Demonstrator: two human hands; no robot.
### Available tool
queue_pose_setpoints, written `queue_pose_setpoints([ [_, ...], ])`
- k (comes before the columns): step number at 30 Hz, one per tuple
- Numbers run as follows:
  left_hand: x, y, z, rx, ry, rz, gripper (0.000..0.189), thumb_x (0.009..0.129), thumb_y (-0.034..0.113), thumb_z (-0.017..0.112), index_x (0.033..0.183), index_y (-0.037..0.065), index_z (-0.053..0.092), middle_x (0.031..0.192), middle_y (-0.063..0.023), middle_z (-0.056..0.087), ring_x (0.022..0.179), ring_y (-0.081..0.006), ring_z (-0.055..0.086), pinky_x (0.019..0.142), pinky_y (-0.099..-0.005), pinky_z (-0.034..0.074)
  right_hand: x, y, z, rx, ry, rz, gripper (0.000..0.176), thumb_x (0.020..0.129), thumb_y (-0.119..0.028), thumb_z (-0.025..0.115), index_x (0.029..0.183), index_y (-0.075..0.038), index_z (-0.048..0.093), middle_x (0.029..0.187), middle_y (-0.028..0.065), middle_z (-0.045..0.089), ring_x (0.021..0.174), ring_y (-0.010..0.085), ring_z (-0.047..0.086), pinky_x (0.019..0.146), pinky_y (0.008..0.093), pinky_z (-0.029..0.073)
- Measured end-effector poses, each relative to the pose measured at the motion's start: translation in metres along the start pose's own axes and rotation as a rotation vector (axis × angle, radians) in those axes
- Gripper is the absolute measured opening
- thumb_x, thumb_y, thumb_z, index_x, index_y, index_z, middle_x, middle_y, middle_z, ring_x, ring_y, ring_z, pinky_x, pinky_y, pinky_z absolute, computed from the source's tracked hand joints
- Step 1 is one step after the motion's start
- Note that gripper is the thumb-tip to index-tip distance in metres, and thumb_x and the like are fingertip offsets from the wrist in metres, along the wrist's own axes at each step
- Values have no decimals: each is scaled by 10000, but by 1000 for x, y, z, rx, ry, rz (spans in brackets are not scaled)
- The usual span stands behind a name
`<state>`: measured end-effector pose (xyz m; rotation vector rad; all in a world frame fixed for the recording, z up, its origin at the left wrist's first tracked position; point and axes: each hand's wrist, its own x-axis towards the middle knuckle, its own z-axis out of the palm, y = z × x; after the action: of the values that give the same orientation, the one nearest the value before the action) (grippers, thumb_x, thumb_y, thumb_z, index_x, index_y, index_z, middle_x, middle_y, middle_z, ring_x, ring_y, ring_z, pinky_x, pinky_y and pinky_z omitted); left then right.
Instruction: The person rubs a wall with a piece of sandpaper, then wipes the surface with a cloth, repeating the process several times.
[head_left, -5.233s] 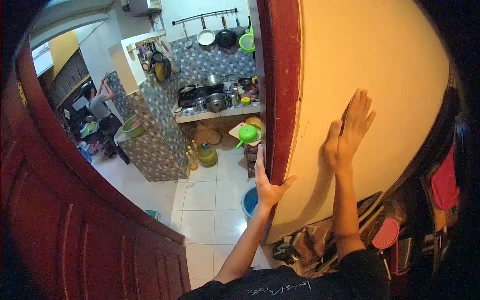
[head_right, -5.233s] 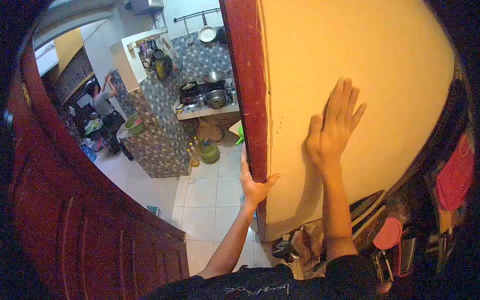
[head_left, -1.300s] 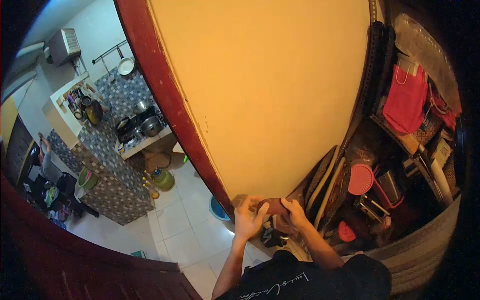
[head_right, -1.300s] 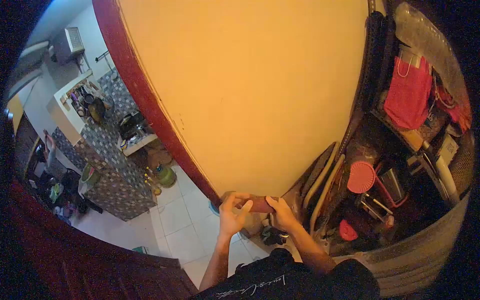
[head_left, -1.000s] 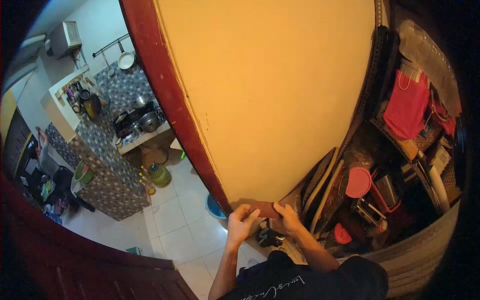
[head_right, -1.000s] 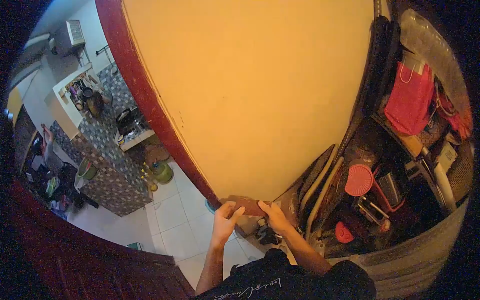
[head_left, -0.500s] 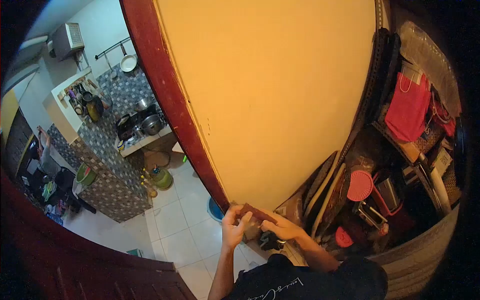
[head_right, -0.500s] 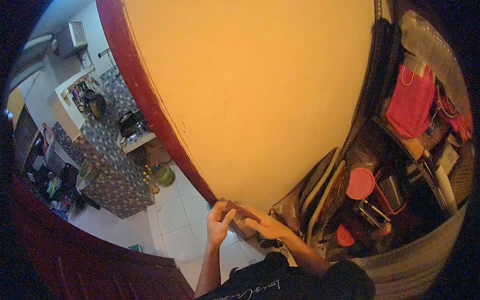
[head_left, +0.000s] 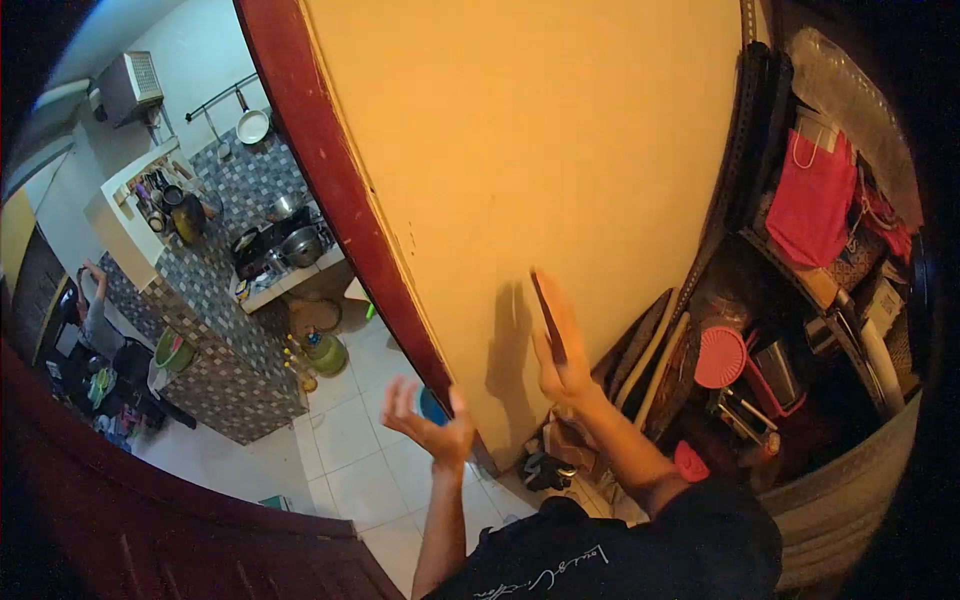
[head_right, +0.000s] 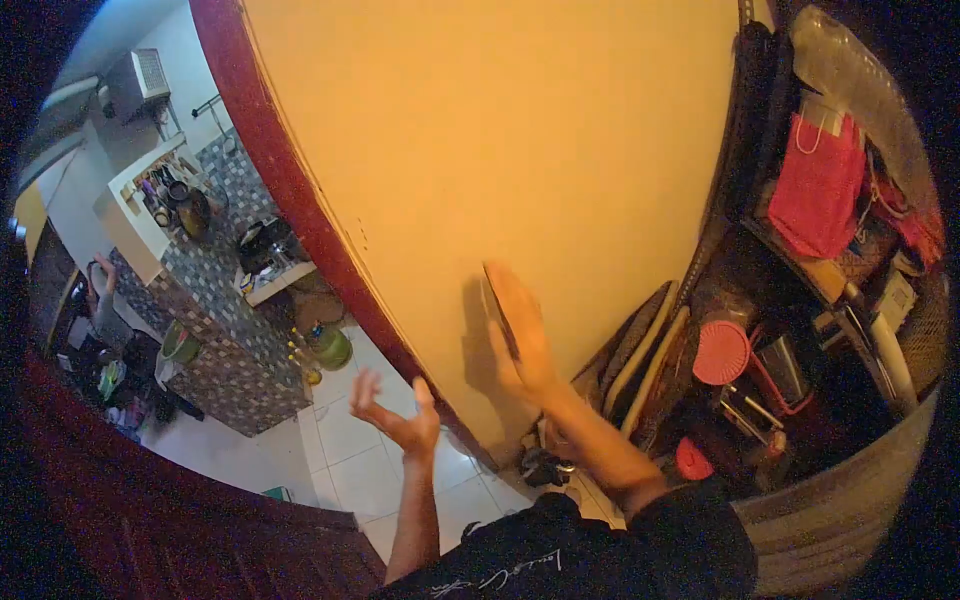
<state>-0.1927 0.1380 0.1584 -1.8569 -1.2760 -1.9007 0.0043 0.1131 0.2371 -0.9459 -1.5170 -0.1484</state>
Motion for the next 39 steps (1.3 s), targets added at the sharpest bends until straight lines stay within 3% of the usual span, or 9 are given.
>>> queue_pose_setpoints([
  [4,52,-6,23,-55,59,-13,979,765,222,865,1522,-2,285,1535,-223,379,1410,-368,357,1118,-476,336,82,10,22,-341,-19,-396,599,945,-107,514,1522,18,413,1594,229,387,1480,444,341,1212,557,218],
  [8,74,-41,46,-257,-79,12,1056,788,232,865,1576,-17,207,1552,-249,356,1445,-381,346,1181,-450,295,115,2,51,-558,-110,-424,660,958,-216,557,1555,-8,366,1643,202,308,1513,447,264,1213,633,144],
  [10,76,-52,52,-431,-293,-46,1082,801,193,851,1593,-37,150,1573,-251,333,1436,-355,373,1202,-414,276,115,-1,65,-483,-1,-394,752,954,-322,593,1584,-25,308,1679,174,228,1544,433,178,1180,721,80],
  [13,69,-59,61,-561,-303,-140,1069,811,155,833,1598,-41,137,1577,-227,336,1419,-325,390,1200,-402,281,129,-6,70,-518,-3,-372,767,964,-375,586,1601,-68,290,1689,137,213,1550,439,136,1139,781,37],
  [20,73,-66,64,-927,-331,-240,1137,746,178,818,1623,24,110,1590,-173,318,1445,-295,346,1208,-412,270,210,-49,62,-605,76,-443,665,1017,-385,486,1615,-161,304,1697,112,204,1558,457,35,1139,755,-73],
  [25,68,-79,69,-945,-370,-254,1234,684,233,843,1634,77,71,1609,-125,278,1457,-284,330,1204,-427,287,118,-10,78,-510,-62,-377,612,1009,-381,514,1566,-151,407,1687,94,245,1550,463,98,1108,802,-34],
  [29,77,-60,65,-1022,-343,-289,1268,660,299,847,1637,85,67,1605,-118,291,1449,-279,346,1199,-419,298,96,-4,90,-514,17,-311,615,1009,-372,518,1571,-149,403,1685,95,250,1547,488,72,1087,818,-51],
  [32,72,-70,63,-914,-384,-271,1265,664,297,848,1637,85,67,1603,-124,296,1449,-281,349,1200,-421,299,145,-35,84,-575,15,-338,654,1010,-365,506,1598,-131,342,1697,123,202,1552,487,1,1110,768,-122],
  [39,76,-79,63,-858,-416,-214,1272,672,305,855,1631,58,57,1599,-153,296,1454,-293,340,1207,-431,282,227,-74,79,-583,201,-358,700,1005,-371,512,1620,-133,277,1702,125,177,1540,512,11,1095,795,-91],
])
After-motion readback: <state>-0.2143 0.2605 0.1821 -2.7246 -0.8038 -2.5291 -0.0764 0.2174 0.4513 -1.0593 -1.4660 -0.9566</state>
